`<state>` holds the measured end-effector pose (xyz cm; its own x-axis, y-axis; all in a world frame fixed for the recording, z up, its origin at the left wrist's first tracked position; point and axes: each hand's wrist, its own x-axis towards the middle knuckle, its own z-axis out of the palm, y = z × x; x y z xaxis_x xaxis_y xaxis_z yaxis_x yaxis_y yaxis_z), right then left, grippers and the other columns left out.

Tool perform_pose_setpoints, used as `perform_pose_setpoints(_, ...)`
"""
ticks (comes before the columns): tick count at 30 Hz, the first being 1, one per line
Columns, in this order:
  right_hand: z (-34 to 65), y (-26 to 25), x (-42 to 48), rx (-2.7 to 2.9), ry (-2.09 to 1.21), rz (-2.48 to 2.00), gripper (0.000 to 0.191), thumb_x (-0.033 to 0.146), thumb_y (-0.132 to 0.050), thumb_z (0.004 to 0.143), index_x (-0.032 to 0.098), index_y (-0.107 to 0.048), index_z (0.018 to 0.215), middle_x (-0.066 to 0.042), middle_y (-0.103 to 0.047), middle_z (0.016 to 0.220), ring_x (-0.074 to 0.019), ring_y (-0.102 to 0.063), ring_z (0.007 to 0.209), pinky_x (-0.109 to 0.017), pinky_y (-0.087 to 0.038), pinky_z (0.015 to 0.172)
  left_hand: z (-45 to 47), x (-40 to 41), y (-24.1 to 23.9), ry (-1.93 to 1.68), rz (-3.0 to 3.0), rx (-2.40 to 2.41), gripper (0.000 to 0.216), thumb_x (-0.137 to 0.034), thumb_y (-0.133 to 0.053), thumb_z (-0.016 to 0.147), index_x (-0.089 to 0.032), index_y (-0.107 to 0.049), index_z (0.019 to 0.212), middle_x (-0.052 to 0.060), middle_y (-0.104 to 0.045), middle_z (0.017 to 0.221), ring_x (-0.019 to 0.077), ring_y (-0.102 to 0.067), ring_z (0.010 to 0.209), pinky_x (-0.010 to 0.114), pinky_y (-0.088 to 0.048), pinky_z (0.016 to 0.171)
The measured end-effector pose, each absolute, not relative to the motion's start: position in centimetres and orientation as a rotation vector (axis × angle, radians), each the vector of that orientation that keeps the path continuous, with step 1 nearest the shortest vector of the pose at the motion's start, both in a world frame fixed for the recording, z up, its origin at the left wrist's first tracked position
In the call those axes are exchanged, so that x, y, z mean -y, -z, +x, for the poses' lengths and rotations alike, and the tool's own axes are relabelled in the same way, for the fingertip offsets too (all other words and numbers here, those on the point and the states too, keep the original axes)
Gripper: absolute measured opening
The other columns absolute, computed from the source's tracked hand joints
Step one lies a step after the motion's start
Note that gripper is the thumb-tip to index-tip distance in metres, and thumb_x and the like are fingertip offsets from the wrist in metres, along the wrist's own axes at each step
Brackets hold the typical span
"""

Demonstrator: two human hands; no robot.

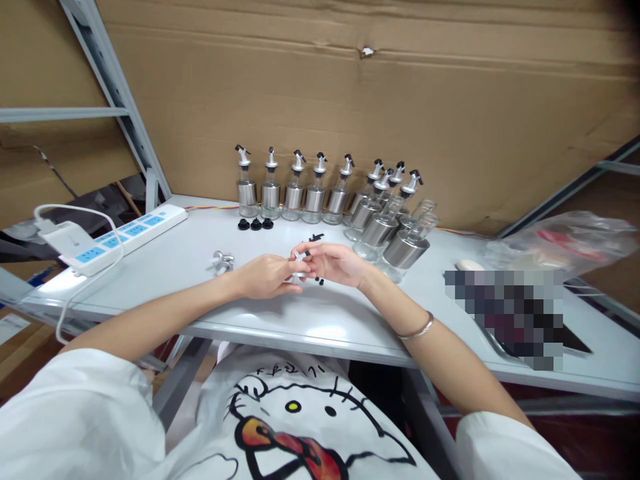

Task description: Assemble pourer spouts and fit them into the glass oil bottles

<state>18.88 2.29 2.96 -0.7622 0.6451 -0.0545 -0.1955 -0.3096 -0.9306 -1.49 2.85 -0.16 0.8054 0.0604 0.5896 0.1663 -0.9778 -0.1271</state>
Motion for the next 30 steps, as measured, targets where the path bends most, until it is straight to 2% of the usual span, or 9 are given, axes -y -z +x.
perform_pose_setpoints(4,18.9,-3.1,-2.1,1.38,-2.091,-0.608,0.02,0.012,-0.05,0.08,0.012,-0.065,0.093,-0.002,-0.06,0.074,-0.0111,-0.053,0.063,-0.027,-0.049,0.069,-1.4,-2.7,0.1,0.946,-2.815,0.163,0.029,-0.041,-0.03,0.101,-0.018,-0.036,0.117,0.005,-0.072,0.085,0.0134,-0.065,0.059,0.025,-0.05,0.06)
perform_pose_setpoints(13,19.0,-3.3,-1.9,1.406,-2.041,-0.558,0.017,0.012,-0.055,0.08,0.011,-0.067,0.093,-0.007,-0.064,0.091,-0.0105,-0.054,0.07,-0.025,-0.046,0.069,-1.5,-2.8,0.3,0.908,-2.807,0.205,0.028,-0.042,-0.028,0.101,-0.018,-0.036,0.114,0.005,-0.071,0.086,0.013,-0.065,0.059,0.025,-0.05,0.059)
perform_pose_setpoints(17,18.6,-3.1,-1.8,1.454,-1.971,-0.571,0.017,0.018,-0.059,0.081,0.012,-0.066,0.095,-0.002,-0.059,0.076,-0.0112,-0.053,0.068,-0.027,-0.045,0.069,-1.5,-2.8,0.1,0.96,-2.801,0.214,0.029,-0.042,-0.027,0.101,-0.018,-0.038,0.114,0.002,-0.069,0.078,0.0118,-0.061,0.054,0.023,-0.048,0.056)
perform_pose_setpoints(20,18.0,-2.9,-1.9,1.528,-1.837,-0.607,0.023,0.033,-0.06,0.084,0.015,-0.062,0.097,0.003,-0.05,0.065,-0.0108,-0.047,0.06,-0.028,-0.044,0.066,-1.5,-2.6,-0.2,1.052,-2.828,0.264,0.031,-0.043,-0.026,0.101,-0.017,-0.038,0.114,0.002,-0.068,0.077,0.0093,-0.056,0.048,0.021,-0.047,0.054)
perform_pose_setpoints(22,17.9,-2.8,-1.9,1.61,-1.631,-0.649,0.029,0.046,-0.057,0.086,0.018,-0.057,0.091,0.003,-0.046,0.063,-0.0118,-0.045,0.058,-0.028,-0.041,0.062,-1.5,-2.5,-0.5,1.078,-2.838,0.236,0.03,-0.042,-0.028,0.101,-0.017,-0.039,0.113,0.003,-0.069,0.08,0.0089,-0.056,0.049,0.021,-0.047,0.055)
perform_pose_setpoints(25,18.3,-2.8,-1.9,1.828,-1.027,-0.767,0.042,0.061,-0.047,0.087,0.022,-0.046,0.073,0.004,-0.039,0.059,-0.0128,-0.038,0.056,-0.028,-0.035,0.059,-1.5,-2.4,-0.7,1.093,-2.807,0.176,0.028,-0.04,-0.031,0.1,-0.016,-0.041,0.11,0.003,-0.067,0.08,0.0095,-0.057,0.05,0.021,-0.047,0.055)
perform_pose_setpoints(28,19.2,-3.1,-1.8,2.077,-0.419,-0.819,0.046,0.061,-0.036,0.092,0.022,-0.043,0.069,0.001,-0.041,0.061,-0.0144,-0.036,0.056,-0.03,-0.032,0.062,-1.6,-2.4,-0.8,1.093,-2.8,0.168,0.027,-0.04,-0.031,0.1,-0.016,-0.041,0.11,0.003,-0.066,0.079,0.0102,-0.057,0.051,0.022,-0.046,0.055)
perform_pose_setpoints(30,19.5,-3.3,-1.7,2.186,-0.222,-0.791,0.042,0.054,-0.028,0.096,0.022,-0.047,0.076,-0.002,-0.048,0.066,-0.0162,-0.04,0.059,-0.031,-0.032,0.064,-1.6,-2.5,-0.7,1.07,-2.82,0.169,0.028,-0.04,-0.031,0.1,-0.016,-0.041,0.111,0.002,-0.065,0.078,0.011,-0.058,0.053,0.022,-0.046,0.055)
